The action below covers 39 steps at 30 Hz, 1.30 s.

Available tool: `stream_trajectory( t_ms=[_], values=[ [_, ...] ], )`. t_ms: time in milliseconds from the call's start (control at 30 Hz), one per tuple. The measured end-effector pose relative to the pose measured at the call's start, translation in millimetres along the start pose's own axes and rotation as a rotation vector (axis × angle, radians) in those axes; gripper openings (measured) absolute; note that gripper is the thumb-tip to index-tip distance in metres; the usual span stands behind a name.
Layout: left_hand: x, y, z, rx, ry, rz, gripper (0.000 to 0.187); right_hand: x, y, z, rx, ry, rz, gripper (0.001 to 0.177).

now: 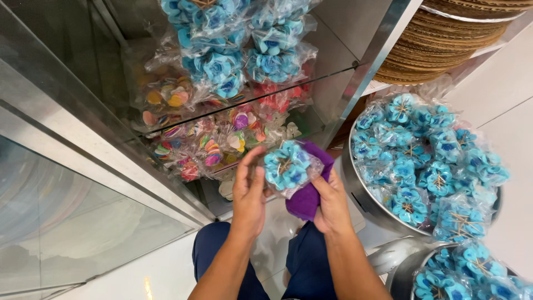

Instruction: The person sits on the floor and wipes blue flower-shaped decorations with a purple cloth. They pick up the items from a metal tray, clean them, and place them into a glass display cabinet.

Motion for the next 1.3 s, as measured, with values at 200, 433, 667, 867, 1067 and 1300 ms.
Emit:
stream_trajectory(
  t_ms=[200,433,667,867,1067,1300],
  values=[
    [-47,-26,-17,-0.037,-0.428,0.668,0.033,0,3,-3,0.005,0.047,0.079,0.042],
    [-48,-33,-26,0.004,-0.548,0.635,0.028,18,-6,-12,-0.058,0.290,-0.164,0.046],
    [-38,-37,-29,0.213,-0.350,0.570,0.068,44,-23,-30,-0.004,0.593,-0.613,0.049],
    [-36,-24,-15,0.119,-0.316,0.423,0.055,44,-31,-40,0.198,0.704,-0.872,0.049],
    [-7,6,-4,0.032,-0.267,0.331,0.048,54,-30,-35,0.221,0.764,-0.945,0.051],
    [-17,-19,-14,0.085,-0.289,0.370,0.045,70,-39,-37,0.101,0.926,-1.073,0.053]
  ],
)
Point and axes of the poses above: each hand's wrist, its own z-axis towards the middle knuckle, its own y-axis out of the back of the hand, x = y × z, the point moved 5 cm from there along z, towards the middle knuckle, and after that the axes turned 2 degrees about -y, right-handed, at the moved point
